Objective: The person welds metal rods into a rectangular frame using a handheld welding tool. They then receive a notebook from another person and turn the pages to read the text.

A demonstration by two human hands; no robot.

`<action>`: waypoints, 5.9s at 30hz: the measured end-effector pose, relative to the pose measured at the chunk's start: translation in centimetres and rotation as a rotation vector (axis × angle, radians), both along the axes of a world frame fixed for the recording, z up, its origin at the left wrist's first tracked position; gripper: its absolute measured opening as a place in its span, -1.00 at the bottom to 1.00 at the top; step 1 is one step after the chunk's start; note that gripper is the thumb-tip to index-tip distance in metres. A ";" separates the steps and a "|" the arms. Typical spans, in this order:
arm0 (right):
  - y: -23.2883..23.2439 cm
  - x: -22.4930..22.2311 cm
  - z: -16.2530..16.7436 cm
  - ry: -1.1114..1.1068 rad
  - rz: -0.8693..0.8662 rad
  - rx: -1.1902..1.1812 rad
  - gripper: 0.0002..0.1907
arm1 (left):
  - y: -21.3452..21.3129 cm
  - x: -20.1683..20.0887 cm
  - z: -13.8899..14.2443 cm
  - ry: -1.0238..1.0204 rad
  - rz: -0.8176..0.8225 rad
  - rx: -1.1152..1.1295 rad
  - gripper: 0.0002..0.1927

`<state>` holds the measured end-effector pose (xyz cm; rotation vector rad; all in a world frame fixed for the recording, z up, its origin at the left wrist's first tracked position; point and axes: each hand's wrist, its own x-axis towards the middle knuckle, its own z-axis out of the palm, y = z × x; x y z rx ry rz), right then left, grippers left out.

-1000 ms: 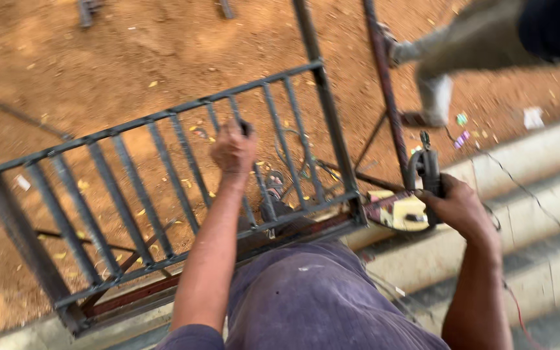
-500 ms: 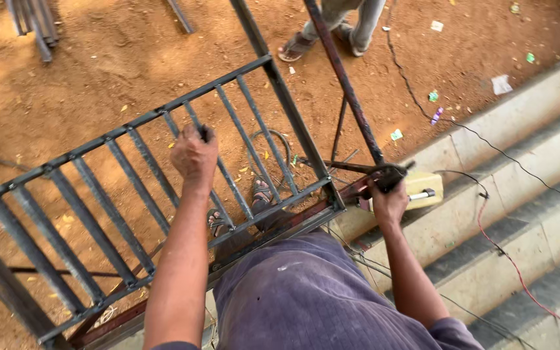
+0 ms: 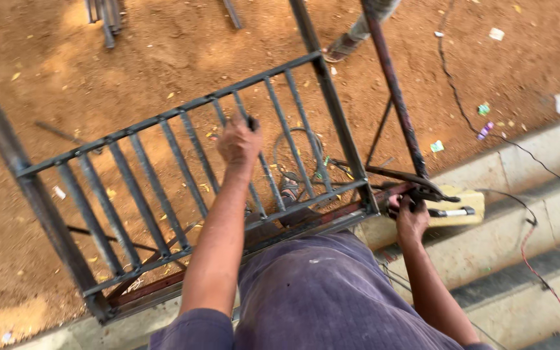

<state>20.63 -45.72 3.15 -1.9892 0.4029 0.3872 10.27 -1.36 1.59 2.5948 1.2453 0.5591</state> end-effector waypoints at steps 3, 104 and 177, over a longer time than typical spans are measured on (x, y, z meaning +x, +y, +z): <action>1.8 -0.4 1.2 -0.263 0.201 -0.448 -0.75 | -0.1 0.0 0.2 0.033 -0.008 -0.094 -0.71; 40.3 -2.0 16.1 0.749 0.344 0.618 -0.83 | 0.2 0.3 0.5 0.072 0.093 -0.175 -0.61; 18.8 -16.7 22.7 0.743 0.561 0.066 -0.30 | 0.8 -1.0 1.1 0.030 -0.007 -0.375 -0.76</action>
